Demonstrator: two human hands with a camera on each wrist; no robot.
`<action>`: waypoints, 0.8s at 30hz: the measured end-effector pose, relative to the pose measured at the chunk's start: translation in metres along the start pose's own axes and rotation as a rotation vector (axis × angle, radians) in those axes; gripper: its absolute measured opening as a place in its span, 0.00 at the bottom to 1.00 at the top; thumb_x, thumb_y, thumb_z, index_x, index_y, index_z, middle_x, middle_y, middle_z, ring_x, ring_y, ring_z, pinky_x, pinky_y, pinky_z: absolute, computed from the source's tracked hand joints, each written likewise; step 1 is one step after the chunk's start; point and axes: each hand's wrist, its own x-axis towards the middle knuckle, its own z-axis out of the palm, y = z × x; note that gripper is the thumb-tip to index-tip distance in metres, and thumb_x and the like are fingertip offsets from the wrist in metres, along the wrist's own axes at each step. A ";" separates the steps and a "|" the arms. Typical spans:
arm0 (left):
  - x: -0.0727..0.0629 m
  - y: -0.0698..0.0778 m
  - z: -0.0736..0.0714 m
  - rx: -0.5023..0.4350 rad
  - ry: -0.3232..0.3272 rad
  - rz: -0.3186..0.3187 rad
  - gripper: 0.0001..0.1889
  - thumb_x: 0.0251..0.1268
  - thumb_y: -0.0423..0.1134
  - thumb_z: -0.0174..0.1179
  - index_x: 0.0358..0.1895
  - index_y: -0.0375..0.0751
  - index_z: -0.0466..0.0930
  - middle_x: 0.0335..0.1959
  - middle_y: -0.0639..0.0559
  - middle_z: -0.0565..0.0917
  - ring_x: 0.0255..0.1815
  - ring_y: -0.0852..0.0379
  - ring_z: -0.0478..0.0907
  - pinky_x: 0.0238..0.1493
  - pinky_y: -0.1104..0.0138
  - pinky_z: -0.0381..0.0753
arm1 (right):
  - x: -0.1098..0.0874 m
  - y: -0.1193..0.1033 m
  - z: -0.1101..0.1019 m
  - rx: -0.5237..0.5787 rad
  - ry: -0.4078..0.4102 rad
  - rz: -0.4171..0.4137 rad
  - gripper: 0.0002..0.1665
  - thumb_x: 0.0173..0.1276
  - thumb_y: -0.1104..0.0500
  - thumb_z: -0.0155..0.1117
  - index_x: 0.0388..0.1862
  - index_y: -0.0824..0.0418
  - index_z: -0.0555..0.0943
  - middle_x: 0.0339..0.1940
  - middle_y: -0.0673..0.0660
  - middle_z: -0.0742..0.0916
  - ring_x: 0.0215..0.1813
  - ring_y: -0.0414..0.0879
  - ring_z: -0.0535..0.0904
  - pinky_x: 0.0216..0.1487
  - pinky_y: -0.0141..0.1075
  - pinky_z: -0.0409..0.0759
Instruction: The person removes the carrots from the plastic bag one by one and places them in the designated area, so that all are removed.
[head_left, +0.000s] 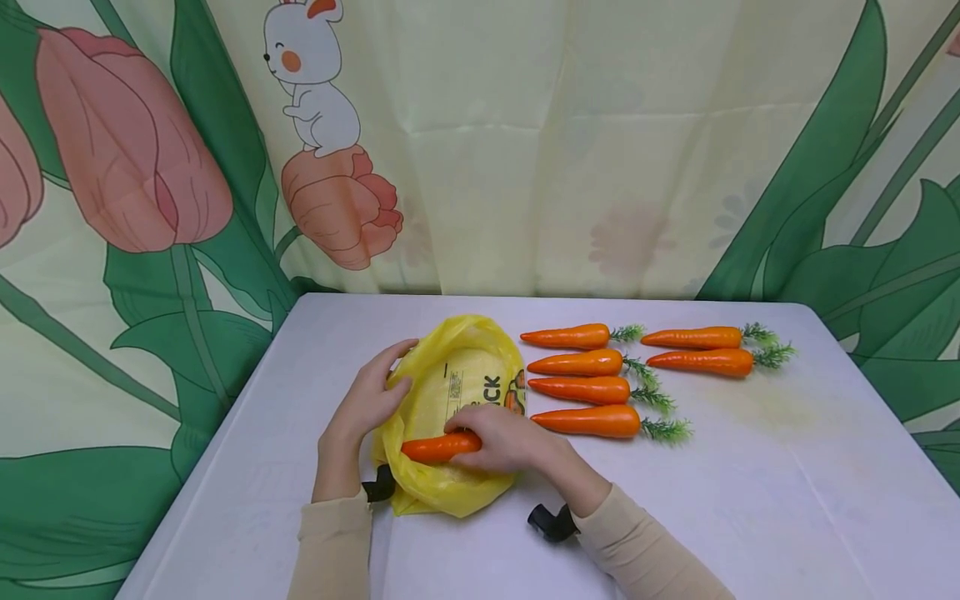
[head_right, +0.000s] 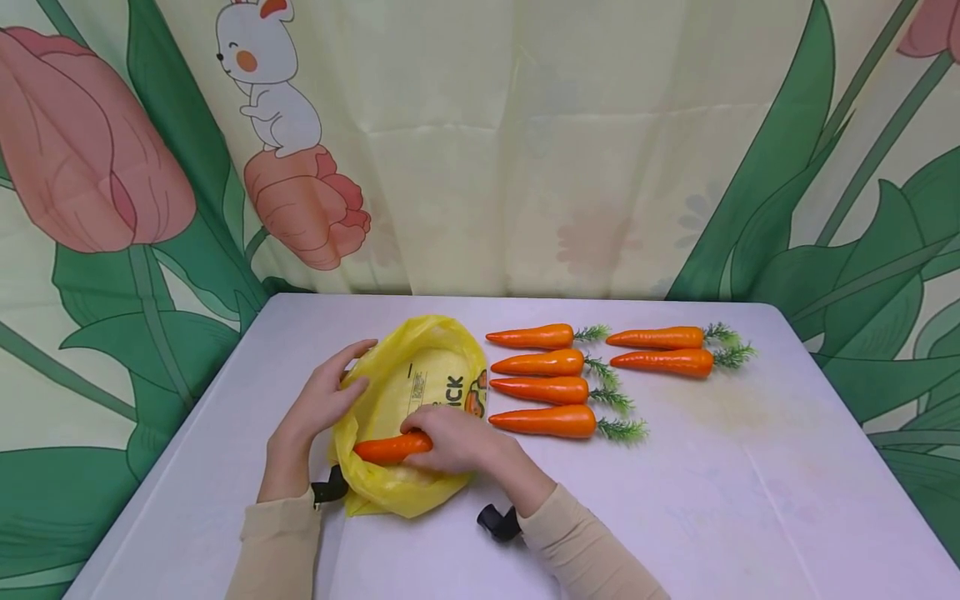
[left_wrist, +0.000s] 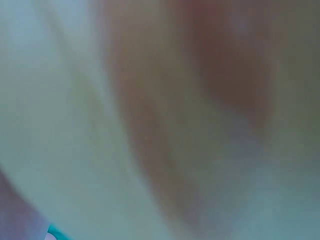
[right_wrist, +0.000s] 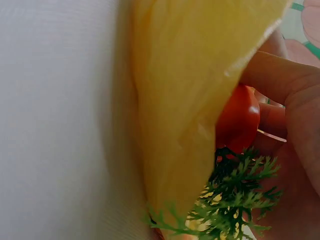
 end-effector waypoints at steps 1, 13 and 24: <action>0.000 0.000 0.000 0.001 0.001 0.004 0.29 0.72 0.32 0.54 0.75 0.47 0.66 0.70 0.43 0.71 0.61 0.42 0.74 0.61 0.46 0.75 | 0.000 0.000 -0.001 0.000 0.003 -0.005 0.18 0.68 0.52 0.70 0.55 0.55 0.84 0.46 0.44 0.83 0.43 0.37 0.75 0.47 0.30 0.76; 0.001 -0.001 -0.001 0.020 0.015 0.036 0.29 0.71 0.31 0.55 0.75 0.44 0.66 0.70 0.41 0.71 0.70 0.41 0.67 0.66 0.43 0.69 | -0.006 0.007 -0.017 -0.009 0.027 -0.005 0.18 0.68 0.55 0.70 0.56 0.57 0.84 0.50 0.48 0.84 0.47 0.40 0.77 0.54 0.36 0.77; 0.001 -0.003 0.001 0.013 0.008 0.032 0.29 0.72 0.31 0.54 0.75 0.44 0.66 0.72 0.43 0.69 0.70 0.41 0.67 0.67 0.44 0.69 | -0.018 0.013 -0.036 0.003 0.077 0.049 0.19 0.67 0.55 0.71 0.56 0.57 0.83 0.49 0.48 0.83 0.46 0.42 0.77 0.52 0.39 0.78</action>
